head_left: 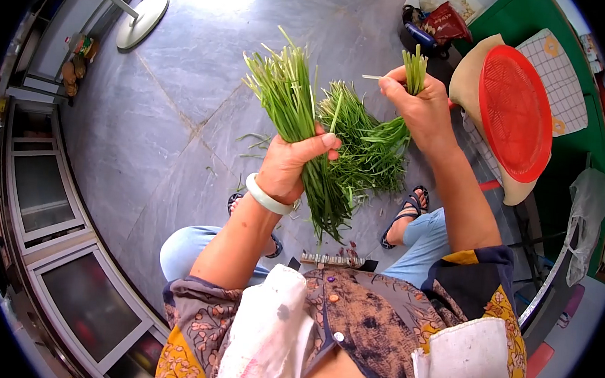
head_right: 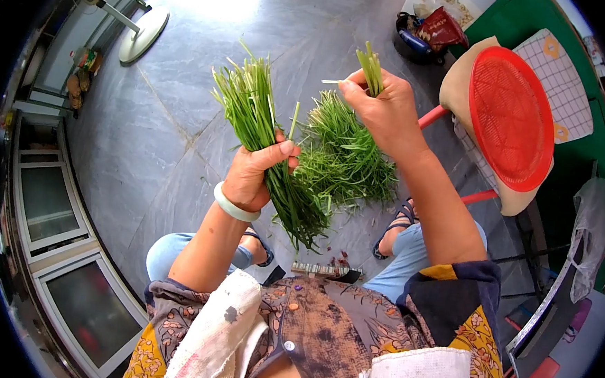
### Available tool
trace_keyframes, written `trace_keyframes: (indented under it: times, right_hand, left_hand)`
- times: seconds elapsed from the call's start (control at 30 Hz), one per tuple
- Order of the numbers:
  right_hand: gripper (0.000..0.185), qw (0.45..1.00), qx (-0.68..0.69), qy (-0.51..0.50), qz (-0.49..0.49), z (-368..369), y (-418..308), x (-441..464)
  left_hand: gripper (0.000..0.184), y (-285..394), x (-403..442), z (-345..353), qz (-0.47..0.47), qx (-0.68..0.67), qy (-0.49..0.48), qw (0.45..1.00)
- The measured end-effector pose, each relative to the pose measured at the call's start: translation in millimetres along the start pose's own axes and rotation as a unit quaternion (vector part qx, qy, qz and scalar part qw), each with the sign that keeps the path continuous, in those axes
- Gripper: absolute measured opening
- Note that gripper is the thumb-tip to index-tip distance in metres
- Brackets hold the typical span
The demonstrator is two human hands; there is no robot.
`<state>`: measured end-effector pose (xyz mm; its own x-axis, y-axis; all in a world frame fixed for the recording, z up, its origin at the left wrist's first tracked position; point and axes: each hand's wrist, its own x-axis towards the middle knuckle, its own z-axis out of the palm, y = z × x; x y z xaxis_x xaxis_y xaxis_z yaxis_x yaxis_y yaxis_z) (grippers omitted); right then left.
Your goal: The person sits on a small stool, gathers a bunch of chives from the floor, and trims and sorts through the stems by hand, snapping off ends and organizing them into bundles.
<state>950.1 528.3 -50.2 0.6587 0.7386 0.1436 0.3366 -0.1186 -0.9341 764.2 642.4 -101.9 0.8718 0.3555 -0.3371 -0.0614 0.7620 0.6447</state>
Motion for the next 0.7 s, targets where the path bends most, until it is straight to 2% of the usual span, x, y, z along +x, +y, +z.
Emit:
trace_keyframes:
  times: [0.03, 0.07, 0.17, 0.2, 0.3, 0.33, 0.43, 0.47, 0.57, 0.6, 0.7]
  right_hand:
    - [0.013, 1.000, -0.011, 0.000, -0.002, -2, -1, 0]
    - [0.018, 0.997, -0.055, -0.046, -0.005, -4, 6, 0]
    - [0.022, 0.971, -0.114, -0.194, 0.074, 1, -2, -8]
    - [0.024, 0.969, -0.111, -0.196, 0.102, 3, -3, -9]
    - [0.024, 0.990, 0.037, -0.127, 0.042, 19, 5, -13]
    - [0.022, 0.982, 0.038, -0.159, 0.094, 22, -18, -17]
    - [0.017, 0.952, 0.180, -0.191, 0.159, 40, -26, -28]
    - [0.015, 0.957, 0.187, -0.166, 0.147, 42, -17, -28]
    - [0.016, 0.941, 0.278, -0.052, 0.188, 29, -6, -20]
    - [0.016, 0.940, 0.304, -0.035, 0.152, 28, -1, -17]
    - [0.016, 0.926, 0.351, 0.056, 0.130, 15, -2, -3]
  left_hand:
    - [0.021, 1, 0, -1, -0.009, -0.005, 0.001, 1.000]
    - [0.021, 2, 1, -3, -0.018, -0.009, 0.001, 1.000]
    - [0.020, 4, 2, -3, -0.033, -0.020, -0.005, 0.999]
    - [0.019, 5, 2, -3, -0.038, -0.023, -0.008, 0.999]
    - [0.018, 4, 2, -4, -0.047, -0.017, -0.015, 0.999]
    - [0.017, 3, 3, -4, -0.039, -0.011, -0.022, 0.999]
    - [0.018, 1, 5, -3, -0.038, -0.008, -0.035, 0.999]
    - [0.019, 2, 3, -1, -0.060, -0.016, -0.016, 0.998]
    - [0.020, -3, 2, -3, -0.059, -0.004, -0.062, 0.996]
    - [0.020, -4, 2, -2, -0.057, -0.001, -0.065, 0.996]
    - [0.021, -7, 2, -4, -0.068, -0.004, -0.073, 0.995]
